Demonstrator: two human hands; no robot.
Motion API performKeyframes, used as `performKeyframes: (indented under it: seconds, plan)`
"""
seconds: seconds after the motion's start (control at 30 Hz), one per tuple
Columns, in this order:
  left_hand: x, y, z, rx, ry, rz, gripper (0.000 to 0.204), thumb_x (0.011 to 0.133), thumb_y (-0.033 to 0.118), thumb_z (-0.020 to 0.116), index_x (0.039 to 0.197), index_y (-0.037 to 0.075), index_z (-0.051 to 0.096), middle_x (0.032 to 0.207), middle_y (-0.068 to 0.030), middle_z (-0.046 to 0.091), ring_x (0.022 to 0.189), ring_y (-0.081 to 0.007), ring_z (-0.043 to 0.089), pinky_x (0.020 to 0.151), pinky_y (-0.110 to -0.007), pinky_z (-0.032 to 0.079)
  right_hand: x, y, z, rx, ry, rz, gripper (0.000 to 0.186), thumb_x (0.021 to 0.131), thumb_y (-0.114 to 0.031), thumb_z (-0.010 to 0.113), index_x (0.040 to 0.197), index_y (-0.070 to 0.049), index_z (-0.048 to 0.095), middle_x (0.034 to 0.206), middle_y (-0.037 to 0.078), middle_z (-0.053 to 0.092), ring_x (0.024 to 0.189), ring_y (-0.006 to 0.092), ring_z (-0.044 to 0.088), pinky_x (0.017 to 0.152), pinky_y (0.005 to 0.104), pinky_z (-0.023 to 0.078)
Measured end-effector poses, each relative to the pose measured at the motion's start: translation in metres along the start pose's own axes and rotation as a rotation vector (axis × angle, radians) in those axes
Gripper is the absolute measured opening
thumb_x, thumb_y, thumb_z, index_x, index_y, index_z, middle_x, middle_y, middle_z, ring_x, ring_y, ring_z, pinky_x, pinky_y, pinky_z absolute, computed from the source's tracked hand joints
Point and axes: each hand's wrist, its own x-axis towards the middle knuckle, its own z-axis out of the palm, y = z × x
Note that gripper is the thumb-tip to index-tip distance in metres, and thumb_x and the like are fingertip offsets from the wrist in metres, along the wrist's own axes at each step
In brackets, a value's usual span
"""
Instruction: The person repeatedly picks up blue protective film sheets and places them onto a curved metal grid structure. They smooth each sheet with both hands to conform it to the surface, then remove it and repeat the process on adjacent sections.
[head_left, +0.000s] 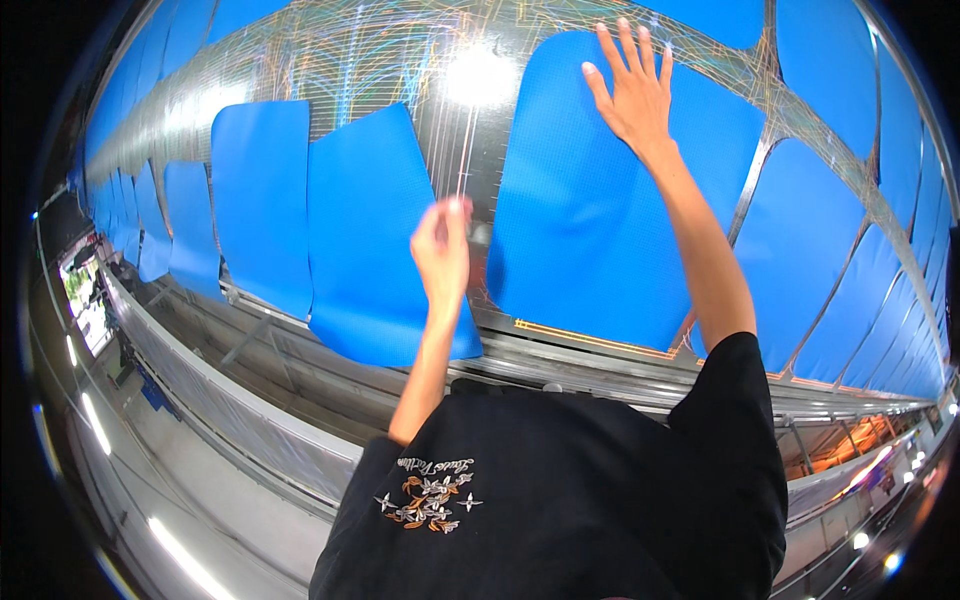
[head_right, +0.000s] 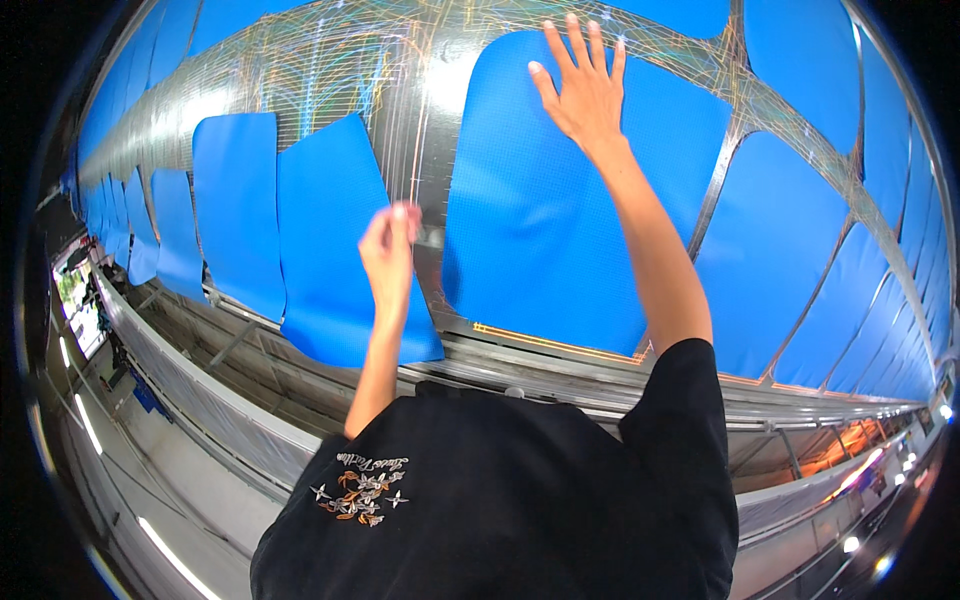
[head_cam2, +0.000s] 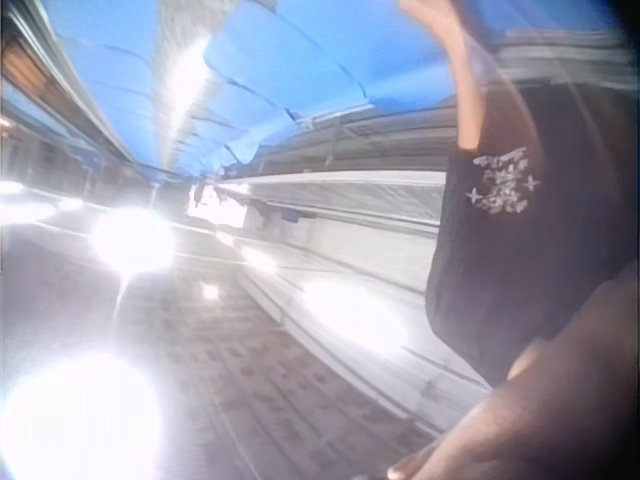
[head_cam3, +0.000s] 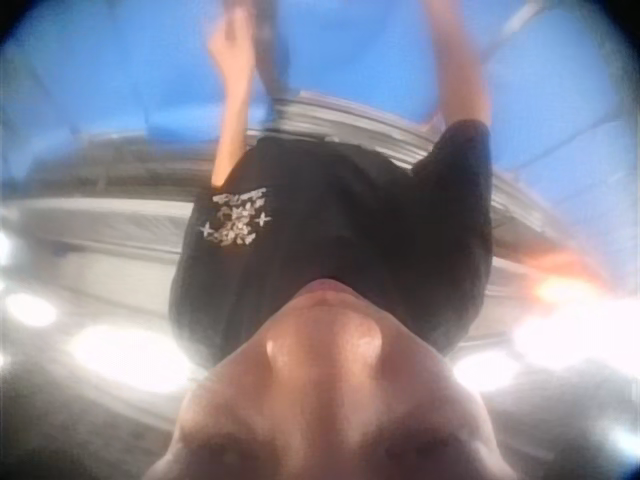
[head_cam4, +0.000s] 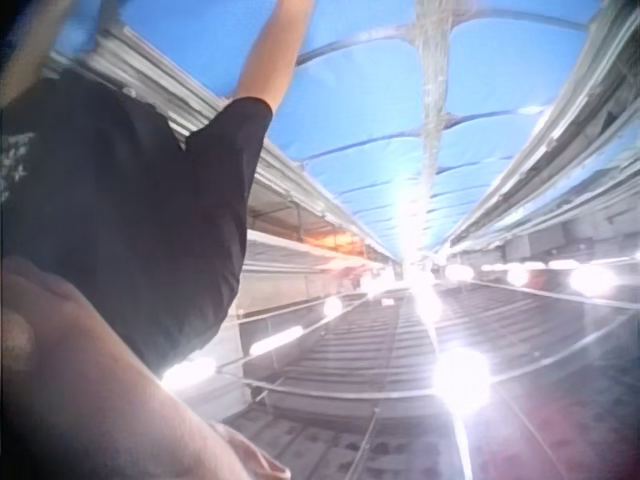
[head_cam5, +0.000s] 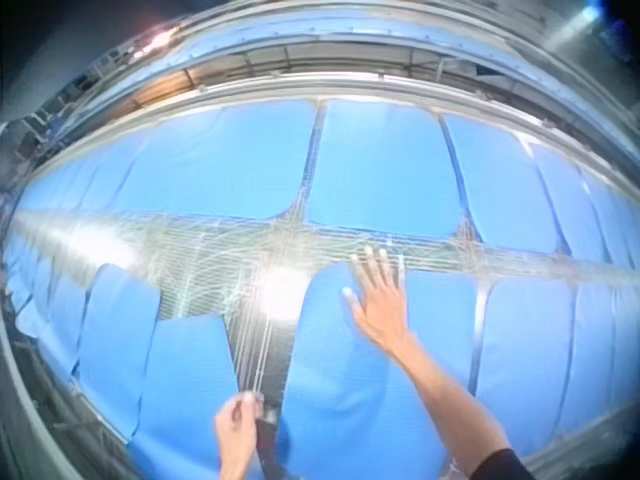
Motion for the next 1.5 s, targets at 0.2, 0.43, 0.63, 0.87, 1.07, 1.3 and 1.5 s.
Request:
performKeyframes:
  seconds: [0.2,0.43,0.63,0.87,1.07,1.3,1.5]
  plan:
    - [-0.119,-0.104,-0.015,-0.093,0.072,-0.375,0.038,0.101,0.021,0.07,0.127,-0.007,0.066,0.1,-0.0094,0.075,0.084,-0.0125,0.068,0.075,-0.025,0.054,-0.104,-0.096,-0.036,0.201,-0.275,-0.139,0.071,0.102,-0.052,0.053,0.159,-0.012,0.041,0.167,0.013,0.036,0.155,0.0369,0.029,0.126,0.0577,0.017]
    - [-0.114,-0.073,0.003,0.227,-0.141,-0.152,0.04,0.1,0.031,0.068,0.078,-0.001,0.057,0.058,-0.0104,0.054,0.051,-0.0174,0.048,0.051,-0.039,0.039,-0.109,-0.077,-0.043,0.086,-0.279,-0.09,0.068,0.104,-0.048,0.049,0.161,-0.012,0.038,0.168,0.014,0.033,0.156,0.0359,0.028,0.126,0.0585,0.016]
    - [-0.138,0.017,0.016,0.126,-0.376,0.367,0.031,0.103,0.023,0.063,0.083,0.0,0.055,0.068,-0.0135,0.05,0.059,-0.0239,0.052,0.057,-0.043,0.042,-0.081,0.0,-0.037,-0.068,-0.131,0.132,0.068,0.106,-0.049,0.045,0.163,-0.012,0.034,0.169,0.017,0.029,0.158,0.0389,0.021,0.126,0.0611,0.013]
    - [-0.15,0.0,0.002,0.101,-0.205,0.015,0.026,0.101,0.027,0.068,0.092,0.003,0.065,0.057,-0.0069,0.051,0.049,-0.0179,0.049,0.05,-0.036,0.041,-0.136,-0.017,-0.066,0.022,-0.23,0.063,0.08,0.102,-0.052,0.052,0.163,-0.005,0.03,0.169,0.022,0.025,0.158,0.0439,0.016,0.126,0.0615,0.01]
    - [-0.139,-0.085,-0.008,0.052,-0.086,-0.201,0.045,0.105,0.034,0.065,0.076,0.002,0.054,0.062,0.0017,0.043,0.061,-0.0076,0.039,0.052,-0.032,0.034,-0.246,-0.155,-0.066,0.255,-0.511,-0.155,0.088,0.096,-0.057,0.057,0.162,-0.004,0.032,0.17,0.022,0.022,0.158,0.0437,0.015,0.126,0.0612,0.011]
    - [-0.136,-0.047,0.016,0.026,-0.106,0.071,0.02,0.1,0.02,0.068,0.097,0.001,0.062,0.08,-0.0093,0.062,0.076,-0.0179,0.058,0.074,-0.035,0.049,-0.284,-0.236,-0.069,0.283,-0.596,-0.269,0.078,0.098,-0.038,0.052,0.157,0.009,0.032,0.167,0.027,0.027,0.158,0.0382,0.021,0.128,0.0504,0.019]
    - [-0.084,-0.015,0.109,0.367,-0.475,0.832,0.061,0.102,0.043,0.055,0.146,0.001,0.051,0.152,-0.0213,0.049,0.145,-0.0408,0.041,0.123,-0.052,0.028,-0.27,-0.125,-0.09,0.491,-0.638,-0.057,0.069,0.098,-0.034,0.059,0.154,0.002,0.04,0.161,0.023,0.038,0.152,0.0392,0.032,0.125,0.0534,0.022]
